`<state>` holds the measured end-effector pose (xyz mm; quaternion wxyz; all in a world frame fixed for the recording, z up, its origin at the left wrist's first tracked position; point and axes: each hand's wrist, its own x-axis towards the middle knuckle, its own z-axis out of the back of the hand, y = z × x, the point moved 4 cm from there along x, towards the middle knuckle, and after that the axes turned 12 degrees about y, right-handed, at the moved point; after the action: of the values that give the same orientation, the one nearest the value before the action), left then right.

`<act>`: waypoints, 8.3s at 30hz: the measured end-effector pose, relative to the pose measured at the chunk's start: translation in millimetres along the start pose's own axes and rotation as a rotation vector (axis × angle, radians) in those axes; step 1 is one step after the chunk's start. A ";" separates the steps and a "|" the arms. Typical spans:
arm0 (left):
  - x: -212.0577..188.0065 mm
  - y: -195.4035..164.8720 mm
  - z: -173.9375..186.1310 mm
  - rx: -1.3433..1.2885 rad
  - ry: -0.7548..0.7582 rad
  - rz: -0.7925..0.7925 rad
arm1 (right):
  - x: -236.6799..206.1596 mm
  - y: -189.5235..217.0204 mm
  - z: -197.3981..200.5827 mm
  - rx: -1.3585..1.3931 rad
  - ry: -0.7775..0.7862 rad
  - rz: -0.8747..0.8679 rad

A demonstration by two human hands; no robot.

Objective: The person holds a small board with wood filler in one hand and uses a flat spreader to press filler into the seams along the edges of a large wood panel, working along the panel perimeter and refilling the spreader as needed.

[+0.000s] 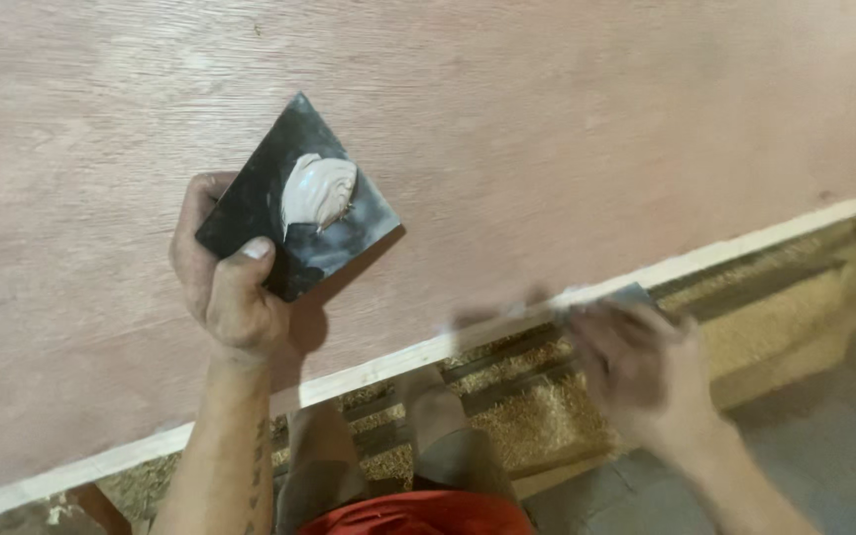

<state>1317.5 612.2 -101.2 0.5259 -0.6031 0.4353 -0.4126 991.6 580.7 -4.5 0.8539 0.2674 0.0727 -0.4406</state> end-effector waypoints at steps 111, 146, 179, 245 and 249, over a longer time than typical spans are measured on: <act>100.2 33.0 -384.8 -0.281 0.600 0.035 | -111.2 -306.9 64.4 -0.310 -0.105 -0.169; -52.2 14.9 -222.8 -0.486 -0.266 0.083 | -57.9 -187.6 67.4 -0.467 0.022 -0.070; -35.2 -16.9 -207.2 -0.691 -0.226 0.147 | -83.2 -92.1 30.8 -0.185 0.458 -0.128; 105.0 30.2 -511.4 -0.478 0.497 0.377 | -106.2 -277.2 77.4 -0.380 0.349 -0.112; 105.5 31.0 -514.9 -0.515 0.507 0.403 | -94.9 -254.3 94.3 -0.237 0.070 -0.107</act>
<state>852.3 367.3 -73.0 0.3040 -0.4969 0.7497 -0.3142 722.8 480.1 9.7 0.8519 0.1755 0.1682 -0.4639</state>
